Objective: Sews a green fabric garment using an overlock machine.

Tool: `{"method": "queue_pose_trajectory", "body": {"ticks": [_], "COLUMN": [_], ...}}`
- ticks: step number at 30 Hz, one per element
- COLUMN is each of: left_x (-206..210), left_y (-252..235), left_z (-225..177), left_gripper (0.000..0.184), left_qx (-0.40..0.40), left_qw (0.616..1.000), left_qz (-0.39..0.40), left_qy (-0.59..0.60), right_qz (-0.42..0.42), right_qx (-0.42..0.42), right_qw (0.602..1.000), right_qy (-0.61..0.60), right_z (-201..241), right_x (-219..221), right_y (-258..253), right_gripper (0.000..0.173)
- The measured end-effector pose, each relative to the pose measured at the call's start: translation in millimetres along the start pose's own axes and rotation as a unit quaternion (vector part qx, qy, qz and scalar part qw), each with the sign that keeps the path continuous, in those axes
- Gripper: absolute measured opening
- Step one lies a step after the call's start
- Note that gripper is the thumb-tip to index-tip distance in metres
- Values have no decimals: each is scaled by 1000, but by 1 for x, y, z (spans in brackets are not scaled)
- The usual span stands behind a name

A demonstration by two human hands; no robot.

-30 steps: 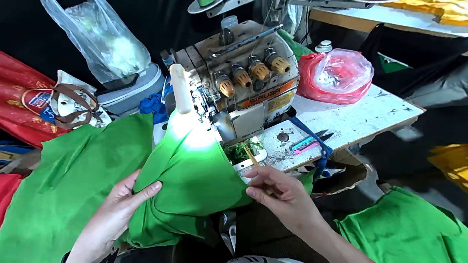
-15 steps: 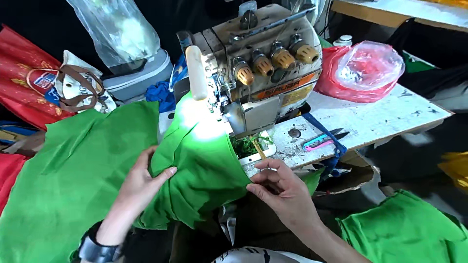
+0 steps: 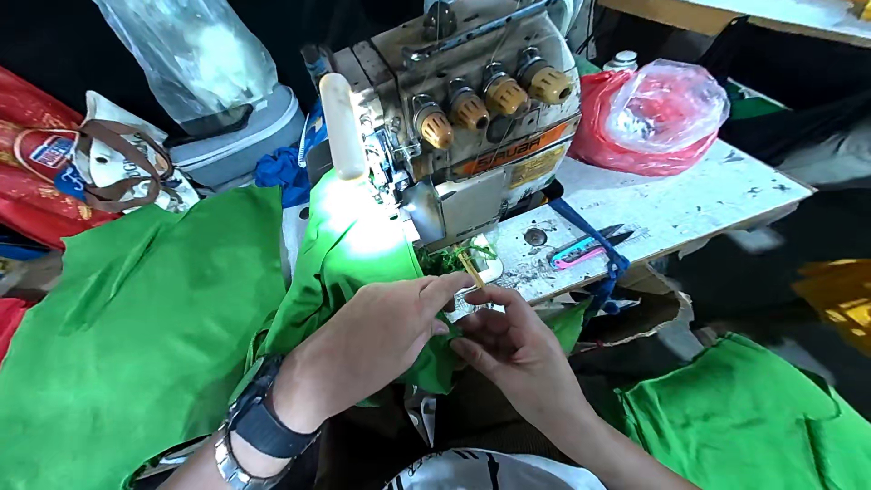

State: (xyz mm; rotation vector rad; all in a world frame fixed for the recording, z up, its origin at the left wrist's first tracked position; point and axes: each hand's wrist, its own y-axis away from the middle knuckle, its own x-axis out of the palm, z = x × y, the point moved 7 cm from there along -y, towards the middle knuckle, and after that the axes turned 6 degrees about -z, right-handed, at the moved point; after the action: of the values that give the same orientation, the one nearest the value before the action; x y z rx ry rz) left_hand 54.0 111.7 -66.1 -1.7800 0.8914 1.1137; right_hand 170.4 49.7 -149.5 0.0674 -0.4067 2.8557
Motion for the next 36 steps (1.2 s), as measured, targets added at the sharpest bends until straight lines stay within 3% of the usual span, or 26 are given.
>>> {"method": "queue_pose_trajectory", "body": {"ticks": [10,14,19,23,26,28,36], "left_x": [4,2,5,-9,-39,-45,6], "left_y": [1,0,2,4,19,29,23], "left_z": [12,11,9,6,24,40,29], "left_gripper": [37,35,32,29,28,29,63], "left_qx": [-46,-44,-43,-43,-129,-188,-251], "left_qw": [996,997,997,993,957,928,902], "left_qz": [26,17,-1,-90,-260,-321,-305], "left_qy": [71,62,67,64,0,-22,-175], "right_qz": [53,31,31,24,20,23,8], "right_qx": [8,-51,-74,-51,-23,-5,44], "right_qw": [999,997,994,998,999,999,996], "right_qy": [6,54,73,28,-13,-41,-80], "right_z": [3,6,8,5,7,7,-21], "right_x": [0,3,3,-1,-3,-3,-6], "right_y": [-7,-10,-11,-12,-11,-10,-2], "right_gripper": [33,43,38,33,28,25,25]}}
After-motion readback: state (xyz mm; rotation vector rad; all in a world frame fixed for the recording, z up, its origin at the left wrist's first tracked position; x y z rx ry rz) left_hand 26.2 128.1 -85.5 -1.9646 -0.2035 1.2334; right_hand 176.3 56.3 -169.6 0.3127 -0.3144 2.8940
